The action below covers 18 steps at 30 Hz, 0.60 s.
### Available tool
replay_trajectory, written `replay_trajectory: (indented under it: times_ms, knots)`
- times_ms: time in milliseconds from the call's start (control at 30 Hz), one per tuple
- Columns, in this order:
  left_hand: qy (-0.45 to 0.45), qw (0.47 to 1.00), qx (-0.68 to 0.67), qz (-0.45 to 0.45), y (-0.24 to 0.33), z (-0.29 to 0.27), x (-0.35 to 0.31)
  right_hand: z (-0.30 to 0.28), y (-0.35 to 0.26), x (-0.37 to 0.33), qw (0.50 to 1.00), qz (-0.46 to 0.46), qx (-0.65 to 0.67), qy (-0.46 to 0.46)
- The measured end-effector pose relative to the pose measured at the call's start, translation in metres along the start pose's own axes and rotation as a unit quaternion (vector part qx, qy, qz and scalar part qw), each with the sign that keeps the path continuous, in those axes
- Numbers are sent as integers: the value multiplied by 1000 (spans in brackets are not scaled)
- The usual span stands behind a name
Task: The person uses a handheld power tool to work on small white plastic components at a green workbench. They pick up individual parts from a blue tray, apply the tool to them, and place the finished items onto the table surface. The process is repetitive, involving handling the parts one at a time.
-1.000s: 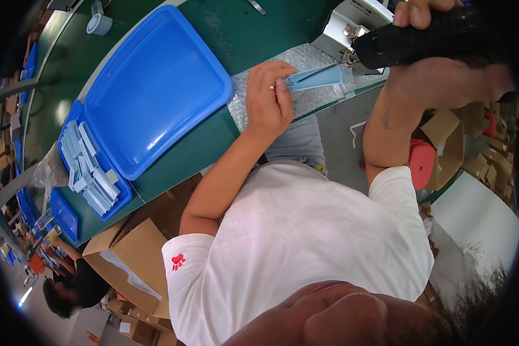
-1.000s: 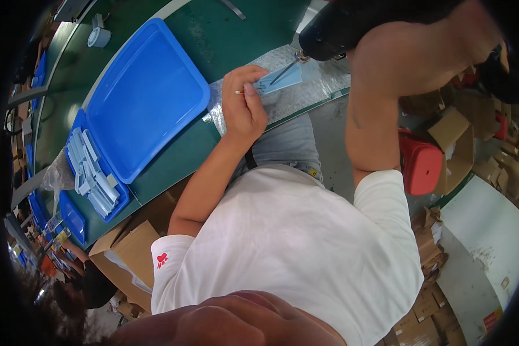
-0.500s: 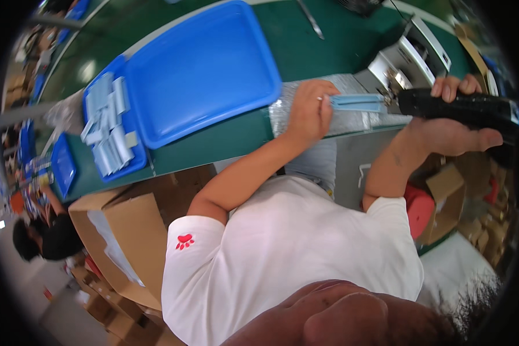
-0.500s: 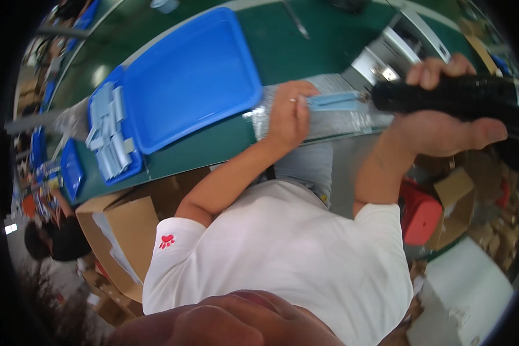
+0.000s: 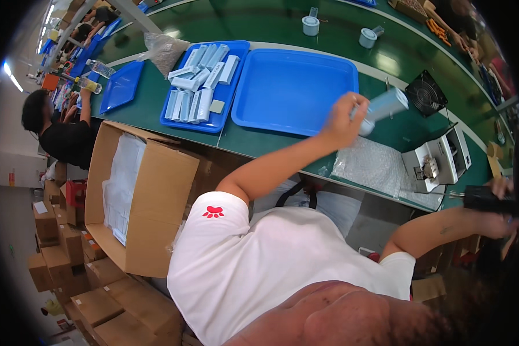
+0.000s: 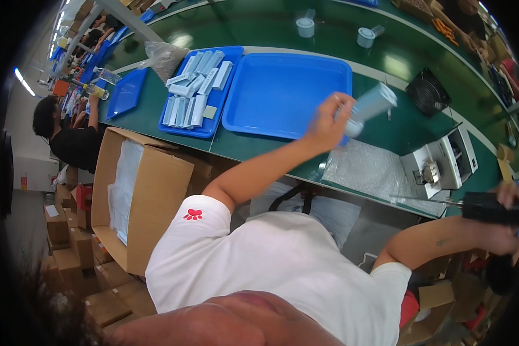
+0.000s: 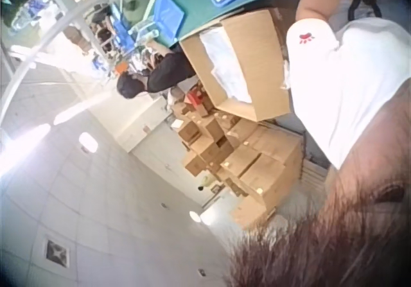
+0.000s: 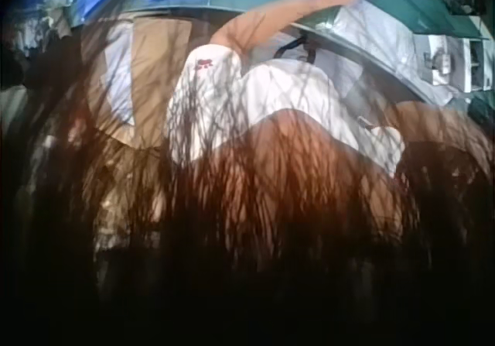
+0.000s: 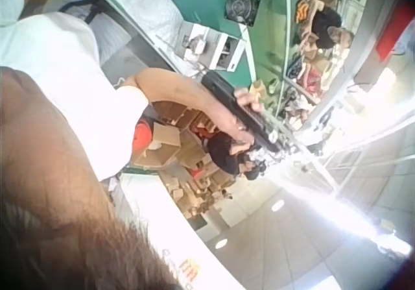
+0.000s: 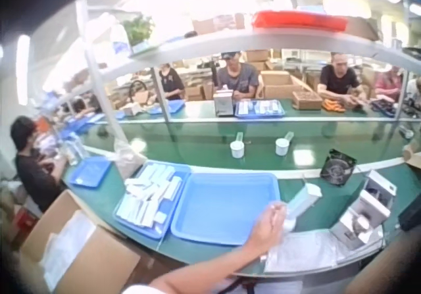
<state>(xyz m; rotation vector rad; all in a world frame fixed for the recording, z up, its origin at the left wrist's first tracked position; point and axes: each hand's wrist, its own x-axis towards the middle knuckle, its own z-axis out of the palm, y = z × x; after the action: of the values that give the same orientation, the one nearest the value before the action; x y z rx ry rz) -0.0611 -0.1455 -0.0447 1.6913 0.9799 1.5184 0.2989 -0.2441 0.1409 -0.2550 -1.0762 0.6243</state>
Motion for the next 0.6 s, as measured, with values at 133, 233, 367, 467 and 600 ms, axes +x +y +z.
replay_trajectory:
  times_ms: [133,233,367,467,600]
  knots:
    - [61,966,105,228,1,-55,38,15,48,-18,976,50,-198,79]
    - [72,935,143,317,-4,-88,40,30,80,-17,973,8,-205,105]
    - [91,919,149,353,-14,-102,35,42,89,-8,954,-20,-266,134]
    - [93,916,150,361,-17,-107,30,32,90,-2,943,-35,-295,151]
    - [105,920,142,350,-23,-111,25,11,89,-3,938,-59,-302,157]
